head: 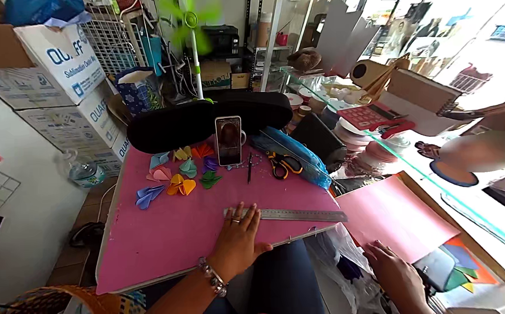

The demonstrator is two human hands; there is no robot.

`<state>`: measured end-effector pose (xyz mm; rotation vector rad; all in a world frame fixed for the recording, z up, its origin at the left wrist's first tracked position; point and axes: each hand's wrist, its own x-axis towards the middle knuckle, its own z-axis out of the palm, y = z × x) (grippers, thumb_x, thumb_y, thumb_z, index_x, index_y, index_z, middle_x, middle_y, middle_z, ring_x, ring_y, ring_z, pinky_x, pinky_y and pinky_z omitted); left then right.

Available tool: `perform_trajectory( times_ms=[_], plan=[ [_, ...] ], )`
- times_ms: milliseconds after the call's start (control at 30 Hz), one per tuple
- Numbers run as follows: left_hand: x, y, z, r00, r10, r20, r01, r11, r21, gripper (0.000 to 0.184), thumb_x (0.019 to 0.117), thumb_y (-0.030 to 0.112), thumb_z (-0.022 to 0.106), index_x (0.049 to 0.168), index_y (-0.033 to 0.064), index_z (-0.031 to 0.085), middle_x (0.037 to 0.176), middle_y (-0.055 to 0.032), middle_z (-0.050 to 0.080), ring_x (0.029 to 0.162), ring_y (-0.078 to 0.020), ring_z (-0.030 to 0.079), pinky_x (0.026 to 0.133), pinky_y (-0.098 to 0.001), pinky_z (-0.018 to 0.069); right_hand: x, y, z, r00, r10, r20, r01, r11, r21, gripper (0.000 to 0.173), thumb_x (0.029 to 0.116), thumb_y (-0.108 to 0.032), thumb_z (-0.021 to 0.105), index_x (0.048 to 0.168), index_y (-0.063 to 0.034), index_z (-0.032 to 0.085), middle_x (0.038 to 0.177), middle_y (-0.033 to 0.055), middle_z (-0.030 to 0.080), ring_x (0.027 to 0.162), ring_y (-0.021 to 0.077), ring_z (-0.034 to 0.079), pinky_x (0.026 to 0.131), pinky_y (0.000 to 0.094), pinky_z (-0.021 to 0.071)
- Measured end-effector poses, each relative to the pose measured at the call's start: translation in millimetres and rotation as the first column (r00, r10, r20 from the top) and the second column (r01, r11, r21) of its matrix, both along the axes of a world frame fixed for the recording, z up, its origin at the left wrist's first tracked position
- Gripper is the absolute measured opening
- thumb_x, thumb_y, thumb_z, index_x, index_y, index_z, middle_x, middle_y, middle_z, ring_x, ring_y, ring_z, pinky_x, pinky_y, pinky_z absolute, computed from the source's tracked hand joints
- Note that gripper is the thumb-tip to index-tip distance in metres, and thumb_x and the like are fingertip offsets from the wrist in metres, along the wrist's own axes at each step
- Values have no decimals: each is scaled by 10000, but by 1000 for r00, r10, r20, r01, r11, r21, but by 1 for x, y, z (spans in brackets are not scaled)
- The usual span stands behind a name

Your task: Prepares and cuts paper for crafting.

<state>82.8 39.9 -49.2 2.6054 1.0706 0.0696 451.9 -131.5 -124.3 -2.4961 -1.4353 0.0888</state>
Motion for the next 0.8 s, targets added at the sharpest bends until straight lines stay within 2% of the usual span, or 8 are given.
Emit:
perform_trajectory(
  times_ms=[67, 133, 200, 267, 367, 467, 633, 800],
  plan=[
    [16, 5, 8, 996, -71, -50, 68, 996, -62, 927, 987, 716, 344, 1638, 72, 201, 1724, -69, 125, 1591, -335, 49, 1251, -600, 43, -9, 1, 5, 1000, -30, 3, 30, 1000, 8, 269, 1034, -71, 537, 1195, 17, 733, 1280, 294, 664, 1175, 551, 622, 926, 772, 442],
    [31, 15, 14, 986, -147, -84, 137, 984, -113, 927, 997, 713, 313, 1648, 77, 139, 1731, -70, 66, 1593, -329, 2, 1251, -593, -3, -19, 6, 16, 994, -106, 23, 107, 994, -27, 317, 1071, -71, 457, 1262, -1, 700, 1218, 299, 687, 1089, 557, 655, 880, 753, 466],
    [42, 26, 17, 976, -197, -95, 187, 977, -104, 887, 1019, 683, 298, 1650, 83, 132, 1731, -75, 57, 1593, -328, 1, 1249, -592, -10, -24, 8, 23, 988, -148, 48, 149, 989, -15, 322, 1068, -48, 453, 1291, -1, 681, 1140, 325, 695, 1024, 573, 663, 850, 744, 477],
    [49, 38, 20, 974, -199, -110, 192, 979, -72, 823, 1045, 636, 288, 1651, 97, 148, 1731, -74, 70, 1594, -326, 9, 1243, -606, -20, -24, 8, 24, 986, -148, 81, 144, 989, 43, 283, 1048, -26, 489, 1233, 23, 698, 1061, 347, 697, 955, 582, 673, 797, 748, 485],
    [58, 56, 25, 979, -140, -149, 134, 990, -47, 761, 1073, 583, 270, 1653, 108, 141, 1731, -64, 85, 1595, -311, 26, 1246, -600, -20, -20, 8, 23, 988, -128, 80, 122, 989, 82, 281, 1056, -53, 499, 1229, 29, 704, 1065, 340, 701, 969, 586, 669, 811, 754, 481],
    [69, 65, 31, 980, -63, -190, 55, 997, -47, 741, 1083, 547, 303, 1648, 92, 155, 1726, -78, 120, 1591, -321, 73, 1253, -588, 50, -19, 9, 18, 988, -137, 67, 130, 986, 102, 271, 1061, -72, 506, 1199, 29, 716, 1059, 335, 704, 977, 577, 672, 814, 754, 482],
    [95, 60, 43, 978, 63, -198, -66, 998, -7, 696, 1074, 483, 426, 1564, -7, 357, 1645, -170, 336, 1512, -398, 312, 1187, -557, 287, -20, 11, 16, 991, -124, 43, 117, 982, 150, 230, 1039, -80, 558, 1145, 44, 720, 1070, 327, 698, 981, 562, 674, 796, 752, 488],
    [113, 65, 40, 970, 184, -159, -184, 983, 14, 722, 1064, 528, 414, 1508, -41, 430, 1592, -216, 402, 1451, -410, 403, 1150, -569, 337, -15, 10, 18, 993, -117, -2, 116, 980, 163, 149, 975, -80, 669, 1038, 28, 750, 1025, 314, 680, 988, 537, 656, 803, 723, 494]
  ],
)
